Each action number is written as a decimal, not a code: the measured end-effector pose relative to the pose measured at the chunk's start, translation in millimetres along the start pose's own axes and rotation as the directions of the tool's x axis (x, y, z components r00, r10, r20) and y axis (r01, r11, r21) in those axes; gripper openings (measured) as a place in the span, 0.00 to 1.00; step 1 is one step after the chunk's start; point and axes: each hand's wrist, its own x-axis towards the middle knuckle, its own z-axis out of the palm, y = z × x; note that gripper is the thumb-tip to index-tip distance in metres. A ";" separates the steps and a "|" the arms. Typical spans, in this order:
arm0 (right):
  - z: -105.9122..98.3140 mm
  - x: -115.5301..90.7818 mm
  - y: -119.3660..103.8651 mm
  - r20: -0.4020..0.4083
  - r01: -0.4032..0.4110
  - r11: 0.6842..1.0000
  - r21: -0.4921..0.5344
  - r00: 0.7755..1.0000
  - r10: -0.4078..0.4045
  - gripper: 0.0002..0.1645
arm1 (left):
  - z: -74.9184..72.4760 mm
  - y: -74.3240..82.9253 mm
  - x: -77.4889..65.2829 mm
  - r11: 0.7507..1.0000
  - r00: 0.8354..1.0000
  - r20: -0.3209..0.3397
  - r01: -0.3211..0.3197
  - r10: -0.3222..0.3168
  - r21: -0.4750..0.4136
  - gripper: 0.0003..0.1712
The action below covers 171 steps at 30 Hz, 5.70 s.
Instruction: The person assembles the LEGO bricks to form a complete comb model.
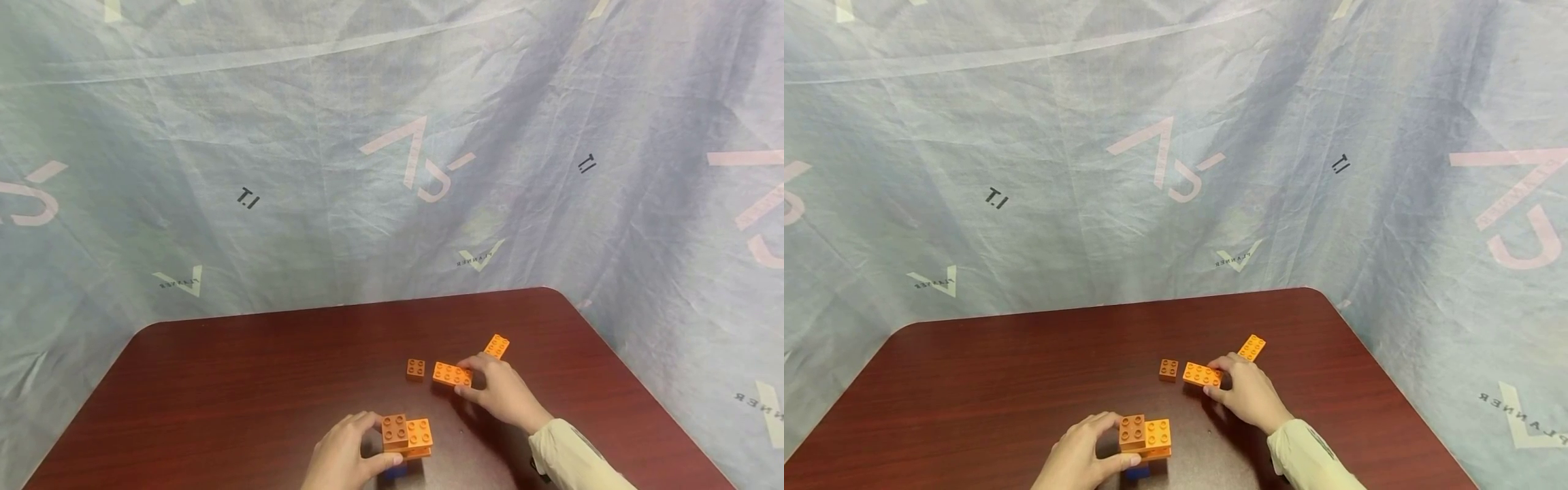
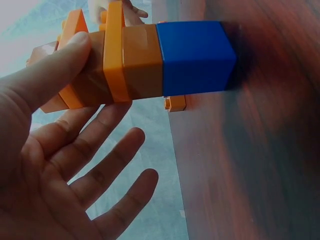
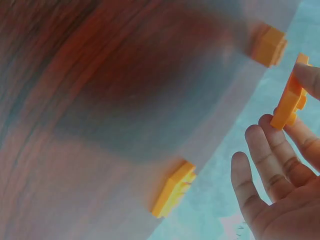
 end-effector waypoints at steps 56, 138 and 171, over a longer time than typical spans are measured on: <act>-33.7 -33.6 -91.4 0.182 0.516 0.829 0.217 0.813 -0.554 0.28 | -0.8 0.1 0.2 1.000 1.000 0.003 -0.028 0.028 -0.006 0.22; -39.4 -27.1 -112.8 0.253 0.536 0.844 0.031 0.813 -0.525 0.24 | -1.8 -3.7 -0.5 0.997 0.997 -0.010 -0.071 0.071 0.015 0.24; -21.0 -39.7 -94.8 0.138 0.479 0.859 0.181 0.852 -0.505 0.25 | -0.4 -3.5 0.3 0.999 0.999 0.010 -0.037 0.038 -0.034 0.20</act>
